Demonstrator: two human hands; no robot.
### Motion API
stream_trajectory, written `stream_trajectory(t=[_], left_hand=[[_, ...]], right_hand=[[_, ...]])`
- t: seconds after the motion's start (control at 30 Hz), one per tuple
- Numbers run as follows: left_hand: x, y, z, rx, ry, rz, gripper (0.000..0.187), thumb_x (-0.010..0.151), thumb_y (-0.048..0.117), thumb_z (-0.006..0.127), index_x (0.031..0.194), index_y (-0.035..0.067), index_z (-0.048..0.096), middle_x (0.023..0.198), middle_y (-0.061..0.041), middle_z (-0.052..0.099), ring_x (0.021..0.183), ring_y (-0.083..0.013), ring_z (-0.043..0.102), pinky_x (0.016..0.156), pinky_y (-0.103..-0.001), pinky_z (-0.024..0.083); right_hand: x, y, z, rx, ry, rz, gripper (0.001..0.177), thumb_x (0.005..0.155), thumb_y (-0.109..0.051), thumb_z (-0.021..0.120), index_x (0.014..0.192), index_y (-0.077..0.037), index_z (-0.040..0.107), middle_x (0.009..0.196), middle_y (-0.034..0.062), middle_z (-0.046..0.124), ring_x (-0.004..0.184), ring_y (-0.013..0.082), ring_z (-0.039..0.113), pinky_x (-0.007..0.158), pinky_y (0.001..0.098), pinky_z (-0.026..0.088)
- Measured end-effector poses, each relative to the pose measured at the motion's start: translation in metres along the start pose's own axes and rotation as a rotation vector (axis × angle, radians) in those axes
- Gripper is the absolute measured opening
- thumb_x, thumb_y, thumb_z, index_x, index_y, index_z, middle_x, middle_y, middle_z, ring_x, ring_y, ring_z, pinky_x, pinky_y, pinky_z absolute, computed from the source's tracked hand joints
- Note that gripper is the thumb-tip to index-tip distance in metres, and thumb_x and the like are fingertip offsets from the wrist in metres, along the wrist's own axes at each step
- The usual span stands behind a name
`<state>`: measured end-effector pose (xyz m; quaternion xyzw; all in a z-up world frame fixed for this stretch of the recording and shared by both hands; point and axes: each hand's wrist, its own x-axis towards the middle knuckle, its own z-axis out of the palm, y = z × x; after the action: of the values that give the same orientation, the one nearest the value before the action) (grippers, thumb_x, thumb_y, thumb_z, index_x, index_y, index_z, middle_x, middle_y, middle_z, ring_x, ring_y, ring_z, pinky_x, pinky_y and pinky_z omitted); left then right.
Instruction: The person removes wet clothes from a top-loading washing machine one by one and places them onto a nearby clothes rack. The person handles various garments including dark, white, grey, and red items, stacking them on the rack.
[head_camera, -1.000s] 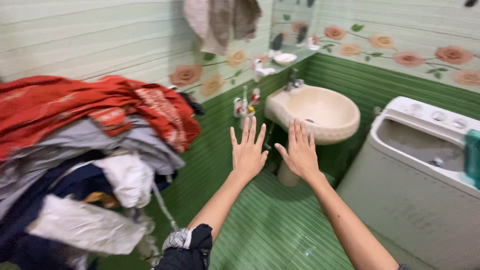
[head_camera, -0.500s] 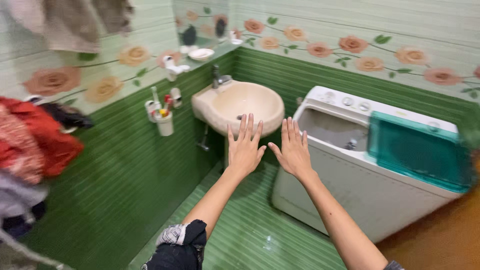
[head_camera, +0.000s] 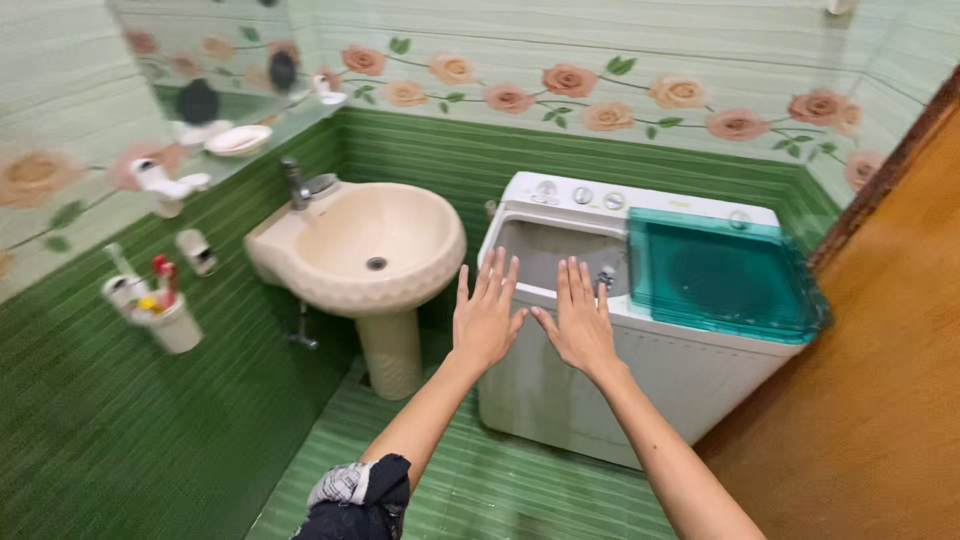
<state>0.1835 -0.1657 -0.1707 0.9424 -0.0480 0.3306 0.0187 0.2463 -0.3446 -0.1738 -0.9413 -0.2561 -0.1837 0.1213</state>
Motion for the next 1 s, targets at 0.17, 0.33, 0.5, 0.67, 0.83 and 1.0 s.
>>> stream_trajectory(t=[0.17,0.33,0.5,0.67,0.83,1.0], left_hand=[[0.055,0.009,0.059,-0.107,-0.011,0.017,0.090,0.092,0.048,0.061,0.160,0.002,0.025,0.169,-0.014,0.021,0.158,-0.0254,0.013,0.125,-0.054,0.012],[0.114,0.001,0.115,-0.188,-0.030,0.053,0.090,0.092,0.049,0.061,0.160,0.003,0.024,0.169,-0.014,0.021,0.158,-0.0261,0.013,0.125,-0.056,0.010],[0.171,-0.025,0.169,-0.195,-0.106,0.070,0.089,0.092,0.048,0.061,0.161,0.006,0.023,0.169,-0.014,0.018,0.157,-0.0274,0.010,0.124,-0.057,0.009],[0.211,-0.051,0.222,-0.196,-0.205,0.070,0.087,0.093,0.046,0.062,0.162,0.010,0.023,0.169,-0.015,0.018,0.157,-0.0288,0.008,0.125,-0.059,0.007],[0.226,-0.058,0.266,-0.221,-0.254,0.104,0.086,0.092,0.044,0.063,0.161,0.010,0.025,0.169,-0.015,0.016,0.157,-0.0291,0.008,0.123,-0.060,0.008],[0.233,-0.052,0.305,-0.264,-0.340,0.111,0.086,0.092,0.044,0.065,0.161,0.012,0.025,0.170,-0.013,0.015,0.158,-0.0275,0.007,0.125,-0.060,0.008]], right_hand=[[0.038,0.055,0.013,-0.018,0.003,0.059,0.093,0.097,-0.058,0.050,0.161,-0.002,0.013,0.170,0.0166,0.013,0.158,0.0307,0.010,0.123,0.0552,0.011],[0.095,0.095,0.037,-0.081,-0.011,0.090,0.094,0.097,-0.058,0.051,0.161,-0.001,0.012,0.170,0.0170,0.013,0.157,0.0309,0.010,0.123,0.0553,0.011],[0.160,0.119,0.068,-0.102,-0.051,0.121,0.094,0.097,-0.057,0.050,0.161,-0.001,0.010,0.169,0.0172,0.013,0.157,0.0304,0.009,0.124,0.0546,0.010],[0.204,0.143,0.107,-0.103,-0.111,0.146,0.093,0.098,-0.057,0.049,0.160,-0.001,0.009,0.169,0.0191,0.011,0.156,0.0314,0.008,0.123,0.0541,0.008],[0.220,0.167,0.143,-0.082,-0.134,0.206,0.095,0.097,-0.057,0.050,0.162,-0.002,0.009,0.169,0.0177,0.012,0.158,0.0305,0.008,0.124,0.0537,0.009],[0.228,0.191,0.169,-0.048,-0.183,0.260,0.095,0.097,-0.057,0.050,0.162,-0.002,0.008,0.170,0.0176,0.010,0.157,0.0306,0.006,0.124,0.0533,0.007]])
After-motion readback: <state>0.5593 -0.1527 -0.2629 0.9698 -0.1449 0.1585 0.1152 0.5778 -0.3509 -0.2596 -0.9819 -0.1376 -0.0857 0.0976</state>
